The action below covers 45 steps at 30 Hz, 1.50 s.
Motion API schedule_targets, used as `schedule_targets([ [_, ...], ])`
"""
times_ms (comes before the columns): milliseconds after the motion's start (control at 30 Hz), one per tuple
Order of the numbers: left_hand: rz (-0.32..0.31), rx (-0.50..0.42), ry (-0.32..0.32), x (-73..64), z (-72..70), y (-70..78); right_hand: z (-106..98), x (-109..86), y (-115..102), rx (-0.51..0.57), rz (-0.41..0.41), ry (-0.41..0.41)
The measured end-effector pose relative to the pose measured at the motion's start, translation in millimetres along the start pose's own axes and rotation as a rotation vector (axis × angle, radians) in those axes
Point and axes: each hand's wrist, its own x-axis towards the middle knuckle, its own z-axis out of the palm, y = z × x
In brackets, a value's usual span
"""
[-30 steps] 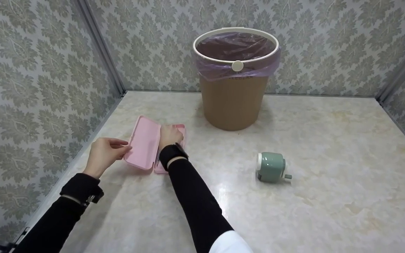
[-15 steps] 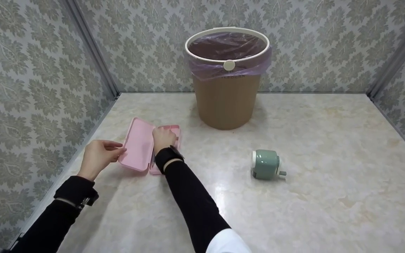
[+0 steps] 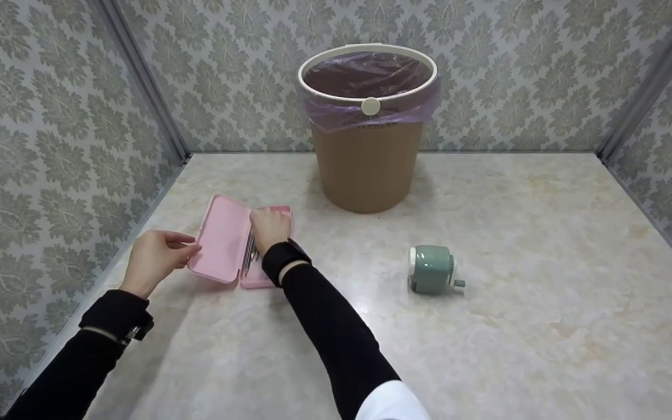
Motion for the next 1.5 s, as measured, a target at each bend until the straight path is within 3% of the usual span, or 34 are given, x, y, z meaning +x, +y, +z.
schedule_targets([
  [367, -0.006, 0.066, -0.011, -0.5, -2.7, 5.4, -41.9, -19.6, 20.4, 0.203, -0.101, -0.096],
  [600, 0.048, 0.158, 0.014, -3.6, 1.1, 5.2, -68.7, -39.8, 48.1, 0.308, -0.185, -0.127],
  [800, 0.086, 0.256, -0.017, -4.7, 0.6, 8.6, -92.3, -56.5, 72.0, 0.351, -0.17, -0.198],
  [1000, 0.124, 0.286, 0.001, -7.0, 4.7, 14.8, -111.2, -79.1, 104.0, 0.388, -0.213, -0.239],
  [1233, 0.152, 0.285, 0.009, -10.4, 9.7, 31.7, -132.5, -101.9, 143.8, 0.398, -0.278, -0.245],
  [1400, 0.245, 0.296, 0.0, -20.4, 24.5, 52.3, -147.1, -118.1, 173.1, 0.363, -0.297, -0.254],
  [1500, 0.305, 0.266, -0.044, -31.1, 37.8, 68.6, -153.4, -127.0, 190.9, 0.314, -0.283, -0.252],
])
